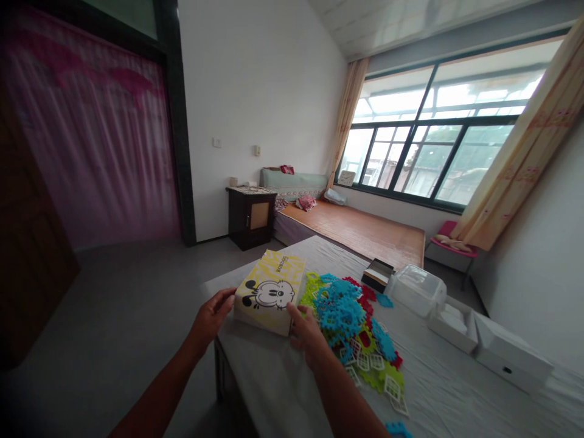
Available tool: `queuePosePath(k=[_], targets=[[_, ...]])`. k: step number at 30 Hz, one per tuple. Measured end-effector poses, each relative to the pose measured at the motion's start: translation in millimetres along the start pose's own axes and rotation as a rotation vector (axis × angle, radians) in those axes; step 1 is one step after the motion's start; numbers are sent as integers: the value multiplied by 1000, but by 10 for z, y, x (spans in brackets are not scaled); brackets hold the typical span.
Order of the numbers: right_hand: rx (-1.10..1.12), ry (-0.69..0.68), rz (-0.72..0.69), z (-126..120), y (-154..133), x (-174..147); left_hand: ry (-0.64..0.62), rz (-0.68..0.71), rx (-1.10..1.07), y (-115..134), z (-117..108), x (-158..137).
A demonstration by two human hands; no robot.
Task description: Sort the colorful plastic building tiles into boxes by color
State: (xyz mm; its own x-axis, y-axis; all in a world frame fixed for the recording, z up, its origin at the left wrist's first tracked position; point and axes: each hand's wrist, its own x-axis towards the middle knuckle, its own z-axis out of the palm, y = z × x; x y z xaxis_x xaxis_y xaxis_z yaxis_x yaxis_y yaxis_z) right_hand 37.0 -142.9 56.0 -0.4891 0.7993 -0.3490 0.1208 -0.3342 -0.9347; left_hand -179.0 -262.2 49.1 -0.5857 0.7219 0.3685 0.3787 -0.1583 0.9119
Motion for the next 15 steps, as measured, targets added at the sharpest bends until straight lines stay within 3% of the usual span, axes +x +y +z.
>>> queuePosePath(k=[5, 9, 12, 15], targets=[[88, 109, -25, 56, -112, -146, -22, -46, -48, -54, -11, -21], [176, 148, -167, 9, -318, -272, -50, -56, -50, -60, 56, -18], [245, 160, -259, -145, -493, -355, -32, -100, -37, -69, 114, 20], [351, 99, -304, -482, -599, -465, -56, -208, -21, -44, 132, 86]])
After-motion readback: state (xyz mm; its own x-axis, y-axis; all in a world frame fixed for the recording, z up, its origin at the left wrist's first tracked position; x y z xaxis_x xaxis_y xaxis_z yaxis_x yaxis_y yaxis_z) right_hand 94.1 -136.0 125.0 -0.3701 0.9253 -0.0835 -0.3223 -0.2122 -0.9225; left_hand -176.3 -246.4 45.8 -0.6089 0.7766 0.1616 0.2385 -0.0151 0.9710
